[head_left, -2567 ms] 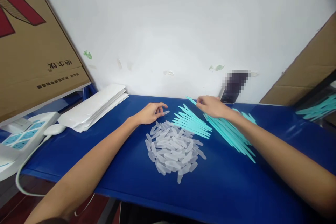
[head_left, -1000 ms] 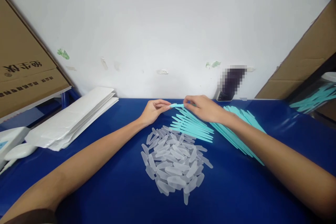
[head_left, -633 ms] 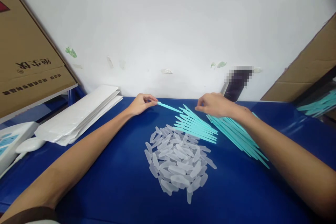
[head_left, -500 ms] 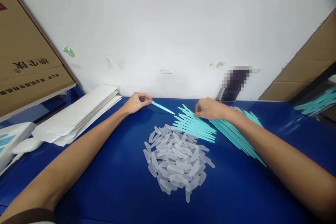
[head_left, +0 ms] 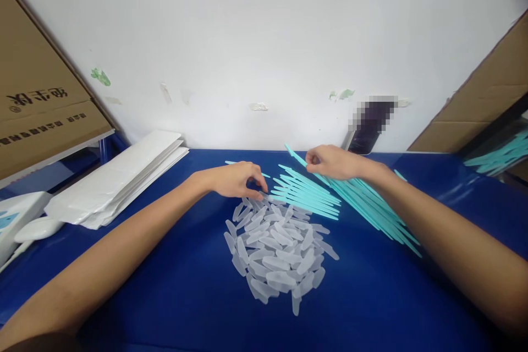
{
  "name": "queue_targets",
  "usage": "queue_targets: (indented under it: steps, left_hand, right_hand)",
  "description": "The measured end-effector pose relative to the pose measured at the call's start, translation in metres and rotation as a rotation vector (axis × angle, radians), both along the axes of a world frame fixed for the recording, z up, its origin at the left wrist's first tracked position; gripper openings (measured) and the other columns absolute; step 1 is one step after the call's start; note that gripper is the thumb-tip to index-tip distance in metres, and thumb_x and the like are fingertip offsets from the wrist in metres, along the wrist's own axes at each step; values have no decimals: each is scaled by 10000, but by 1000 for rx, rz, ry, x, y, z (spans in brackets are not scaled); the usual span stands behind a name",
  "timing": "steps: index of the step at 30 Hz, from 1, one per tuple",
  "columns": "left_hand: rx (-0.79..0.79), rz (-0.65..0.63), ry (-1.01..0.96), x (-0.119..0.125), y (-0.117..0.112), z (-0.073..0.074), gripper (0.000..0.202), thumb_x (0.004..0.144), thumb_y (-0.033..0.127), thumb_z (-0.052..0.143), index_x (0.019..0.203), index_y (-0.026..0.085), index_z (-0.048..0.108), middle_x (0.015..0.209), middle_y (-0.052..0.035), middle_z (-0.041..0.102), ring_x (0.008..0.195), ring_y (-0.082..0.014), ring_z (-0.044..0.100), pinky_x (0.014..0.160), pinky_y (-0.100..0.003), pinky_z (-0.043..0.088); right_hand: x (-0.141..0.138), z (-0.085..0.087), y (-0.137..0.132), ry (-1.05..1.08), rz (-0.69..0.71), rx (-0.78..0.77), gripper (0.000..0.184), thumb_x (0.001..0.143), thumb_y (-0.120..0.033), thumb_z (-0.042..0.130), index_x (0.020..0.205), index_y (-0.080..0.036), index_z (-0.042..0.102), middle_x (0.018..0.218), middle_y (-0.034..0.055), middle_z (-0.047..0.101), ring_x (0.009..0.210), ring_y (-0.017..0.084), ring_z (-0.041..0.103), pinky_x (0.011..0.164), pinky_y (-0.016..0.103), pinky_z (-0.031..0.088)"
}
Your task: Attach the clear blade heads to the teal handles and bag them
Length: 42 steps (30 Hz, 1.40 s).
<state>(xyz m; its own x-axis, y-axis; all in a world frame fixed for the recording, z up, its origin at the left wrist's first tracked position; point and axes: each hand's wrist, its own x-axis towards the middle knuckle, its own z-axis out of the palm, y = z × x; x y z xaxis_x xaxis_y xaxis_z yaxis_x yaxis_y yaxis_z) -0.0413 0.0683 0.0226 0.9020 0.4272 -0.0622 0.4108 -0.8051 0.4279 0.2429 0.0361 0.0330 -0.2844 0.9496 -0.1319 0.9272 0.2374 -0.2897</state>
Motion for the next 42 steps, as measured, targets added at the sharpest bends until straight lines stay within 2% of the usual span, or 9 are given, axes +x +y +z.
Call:
queue_targets:
  steps: [3,6,9,12,15,22,30,36,42]
  left_hand:
    - [39,-15,-33,5,-1,-7,199,880,404,669,941,261,795,900,-56,683,867,-197,591,775,-292,400]
    - [38,-4,-78,2,7,-14,243,925,403,610,933,222,772,923,-59,691,872,-184,597,770,-281,411]
    - [6,84,-128,-3,14,-17,296,946,428,564,973,183,728,964,-64,704,840,-166,610,718,-265,421]
    - [-98,164,-163,-6,18,-17,301,941,425,562,1009,163,693,936,-58,729,783,-149,626,673,-252,427]
    - [-145,184,-206,-6,17,-15,271,925,396,589,1006,158,688,916,-57,747,795,-150,644,658,-243,434]
    - [-109,187,-274,0,9,-14,247,917,366,602,959,148,711,891,-58,748,794,-142,639,678,-245,446]
    - [-79,226,-307,-1,10,-16,280,924,400,595,960,151,719,890,-56,744,793,-146,642,717,-261,461]
    - [-59,221,-298,-3,12,-16,275,921,405,603,957,160,721,911,-52,745,806,-147,646,740,-267,469]
    - [-78,205,-319,2,9,-15,251,918,378,607,951,159,726,903,-50,742,807,-146,639,747,-270,465]
  right_hand:
    - [2,9,-7,85,88,-43,88,811,-248,564,877,-194,584,839,46,725,704,167,617,626,279,424]
    - [1,15,-14,113,182,-130,98,813,-268,574,883,-202,586,836,38,720,667,154,602,600,274,410]
    - [-3,19,-20,91,240,-135,142,838,-308,556,916,-201,605,877,44,711,667,148,579,604,280,400]
    - [-7,22,-22,73,275,-125,172,856,-325,541,943,-191,604,910,54,703,674,147,564,626,290,402]
    - [-10,23,-23,54,287,-126,160,857,-305,539,943,-185,603,900,50,697,658,141,548,632,295,400]
    - [-10,24,-23,40,287,-108,193,869,-327,538,975,-186,619,904,51,701,660,143,550,631,299,399]
    - [-4,25,-21,23,283,-72,278,866,-340,536,1033,-172,682,985,77,720,750,171,611,667,297,423]
    - [1,29,-20,25,264,8,270,871,-363,538,1000,-174,682,859,61,712,665,157,582,642,297,395]
    - [-9,25,-23,64,271,-18,244,867,-326,548,998,-175,688,884,54,717,670,149,579,642,284,397]
